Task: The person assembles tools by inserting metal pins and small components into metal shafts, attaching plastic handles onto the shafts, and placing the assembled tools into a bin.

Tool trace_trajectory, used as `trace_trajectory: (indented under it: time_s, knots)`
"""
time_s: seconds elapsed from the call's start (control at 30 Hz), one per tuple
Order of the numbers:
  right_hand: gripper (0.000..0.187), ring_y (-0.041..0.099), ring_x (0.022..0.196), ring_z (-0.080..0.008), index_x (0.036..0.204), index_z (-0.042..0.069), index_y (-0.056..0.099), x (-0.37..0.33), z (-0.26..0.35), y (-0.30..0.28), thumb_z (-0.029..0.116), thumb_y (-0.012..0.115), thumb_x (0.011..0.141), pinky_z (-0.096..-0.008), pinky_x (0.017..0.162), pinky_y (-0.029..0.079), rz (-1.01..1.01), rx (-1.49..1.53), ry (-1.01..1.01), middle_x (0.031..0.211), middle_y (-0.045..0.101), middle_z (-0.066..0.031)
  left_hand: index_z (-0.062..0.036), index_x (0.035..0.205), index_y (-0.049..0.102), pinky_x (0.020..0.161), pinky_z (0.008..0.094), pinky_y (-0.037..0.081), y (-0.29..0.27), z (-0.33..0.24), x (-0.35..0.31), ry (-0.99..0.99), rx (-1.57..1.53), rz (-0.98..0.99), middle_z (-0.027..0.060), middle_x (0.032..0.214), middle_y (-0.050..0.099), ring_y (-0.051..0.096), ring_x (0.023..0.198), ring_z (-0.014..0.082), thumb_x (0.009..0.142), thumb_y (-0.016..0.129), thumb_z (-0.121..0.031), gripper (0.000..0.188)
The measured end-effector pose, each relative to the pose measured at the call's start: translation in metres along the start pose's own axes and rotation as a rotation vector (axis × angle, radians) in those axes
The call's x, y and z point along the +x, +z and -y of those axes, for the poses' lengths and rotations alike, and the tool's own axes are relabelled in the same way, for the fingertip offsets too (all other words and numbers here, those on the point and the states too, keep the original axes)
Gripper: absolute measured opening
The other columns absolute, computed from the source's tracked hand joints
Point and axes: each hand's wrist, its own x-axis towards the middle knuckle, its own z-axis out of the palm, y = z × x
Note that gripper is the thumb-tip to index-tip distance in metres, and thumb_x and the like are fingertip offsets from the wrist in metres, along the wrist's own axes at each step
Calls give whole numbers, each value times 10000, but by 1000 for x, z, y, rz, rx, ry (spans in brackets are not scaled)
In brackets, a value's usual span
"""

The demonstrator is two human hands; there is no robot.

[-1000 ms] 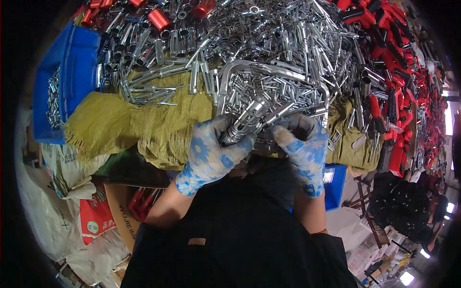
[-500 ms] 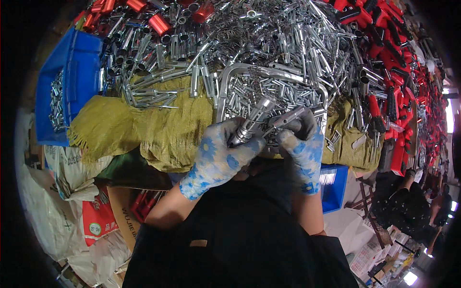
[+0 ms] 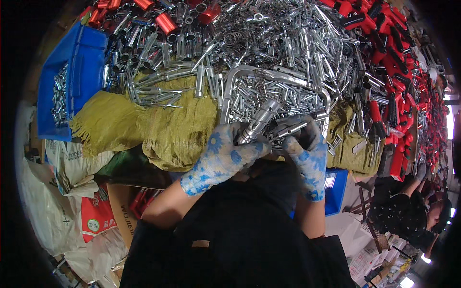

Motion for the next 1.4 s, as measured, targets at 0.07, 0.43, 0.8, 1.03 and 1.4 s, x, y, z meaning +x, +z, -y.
trace_trajectory:
  time_s: [0.07, 0.43, 0.8, 1.03, 1.4]
  knots:
    - [403, 595, 840, -111, 1058, -3, 548, 0, 0, -1, 164, 743, 748, -251, 748, 495, -7, 6, 17, 920, 636, -54, 20, 924, 636, 428, 239, 459, 1, -3, 1, 233, 221, -46, 85, 683, 644, 611, 569, 95, 773, 711, -180, 261]
    - [359, 586, 839, -106, 1061, 12, 552, -3, -6, -3, 119, 717, 760, -255, 756, 487, -47, -34, -59, 918, 626, -45, 13, 860, 620, 457, 256, 454, 0, -20, -7, -64, 31, 89, 63, 635, 613, 592, 509, 111, 804, 682, -230, 258]
    - [329, 515, 698, -58, 1113, 22, 546, 7, 2, -52, 41, 654, 802, -184, 586, 405, -446, -14, -248, 883, 594, -24, 17, 916, 620, 502, 273, 397, -20, -24, -13, 51, 295, 207, 43, 633, 590, 511, 530, 99, 861, 507, -228, 276]
    - [291, 473, 624, -26, 1085, 43, 566, 4, -3, -44, 139, 668, 830, -170, 517, 380, -334, 5, -97, 826, 582, 19, 47, 980, 614, 466, 244, 381, -21, -22, -11, 119, 265, 177, 40, 627, 592, 483, 489, 76, 860, 523, -207, 295]
    - [252, 378, 513, -18, 1084, 39, 561, -3, -12, -29, 194, 603, 890, -160, 470, 305, -157, 51, 51, 755, 551, 29, 20, 880, 644, 644, 308, 490, -15, -32, -7, -21, 268, 240, 87, 659, 644, 640, 627, 173, 861, 537, -213, 257]
